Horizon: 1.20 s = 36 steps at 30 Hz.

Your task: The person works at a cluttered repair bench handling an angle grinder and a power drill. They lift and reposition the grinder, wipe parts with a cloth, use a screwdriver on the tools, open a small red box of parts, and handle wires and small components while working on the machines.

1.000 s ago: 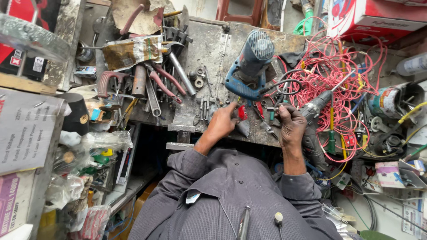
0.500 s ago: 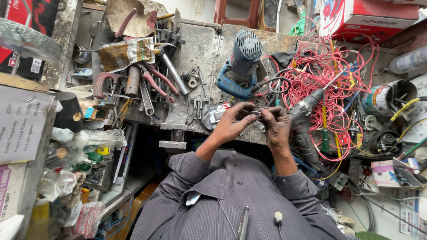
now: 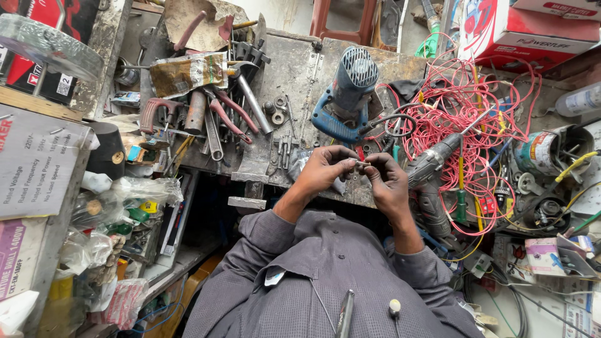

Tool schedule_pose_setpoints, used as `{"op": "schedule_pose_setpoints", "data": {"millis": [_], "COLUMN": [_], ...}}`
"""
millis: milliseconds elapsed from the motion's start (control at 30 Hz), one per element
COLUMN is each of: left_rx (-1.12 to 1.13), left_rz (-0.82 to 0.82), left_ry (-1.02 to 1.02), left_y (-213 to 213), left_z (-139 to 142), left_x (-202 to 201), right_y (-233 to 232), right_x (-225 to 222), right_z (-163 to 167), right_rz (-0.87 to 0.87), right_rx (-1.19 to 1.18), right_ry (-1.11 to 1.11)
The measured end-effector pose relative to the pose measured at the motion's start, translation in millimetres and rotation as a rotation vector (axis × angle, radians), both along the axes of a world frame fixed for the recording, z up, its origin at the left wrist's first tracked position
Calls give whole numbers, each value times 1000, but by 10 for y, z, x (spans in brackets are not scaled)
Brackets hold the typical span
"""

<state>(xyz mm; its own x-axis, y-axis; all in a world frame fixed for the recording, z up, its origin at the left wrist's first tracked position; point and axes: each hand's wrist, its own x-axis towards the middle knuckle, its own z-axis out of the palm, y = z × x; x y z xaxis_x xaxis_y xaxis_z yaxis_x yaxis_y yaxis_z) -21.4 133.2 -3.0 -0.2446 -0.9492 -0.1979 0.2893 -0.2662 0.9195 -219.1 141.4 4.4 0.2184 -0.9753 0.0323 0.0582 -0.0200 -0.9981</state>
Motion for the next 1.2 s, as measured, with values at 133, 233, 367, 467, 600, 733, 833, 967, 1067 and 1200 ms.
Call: {"op": "schedule_pose_setpoints", "data": {"millis": [133, 233, 367, 467, 600, 733, 833, 967, 1067, 1200], "left_rx": [47, 87, 79, 68, 20, -165, -366, -562, -553, -653], "left_rz": [-3, 0, -13, -10, 12, 122, 130, 164, 153, 222], "left_ry": [109, 208, 209, 182, 166, -439, -573, -652, -625, -727], "left_y": [18, 0, -71, -117, -180, -202, -216, -311, -408, -663], "left_z": [12, -6, -20, 20, 184, 455, 670, 917, 1064, 1173], "left_x": [-115, -162, -134, -101, -28, 114, 170, 176, 153, 206], "right_y": [12, -18, -76, -100, -122, -187, -260, -371, -475, -661], "right_x": [124, 180, 227, 278, 324, 313, 306, 335, 349, 372], "right_z": [77, 116, 138, 165, 264, 415, 518, 609, 625, 537], "right_rz": [-183, -266, -324, -339, -319, -161, -161, -187, -231, -412], "right_rx": [-220, -346, -443, -451, -495, -449, -577, -606, -629, -603], "right_ry": [257, 363, 426, 417, 435, 420, 596, 679, 710, 805]}}
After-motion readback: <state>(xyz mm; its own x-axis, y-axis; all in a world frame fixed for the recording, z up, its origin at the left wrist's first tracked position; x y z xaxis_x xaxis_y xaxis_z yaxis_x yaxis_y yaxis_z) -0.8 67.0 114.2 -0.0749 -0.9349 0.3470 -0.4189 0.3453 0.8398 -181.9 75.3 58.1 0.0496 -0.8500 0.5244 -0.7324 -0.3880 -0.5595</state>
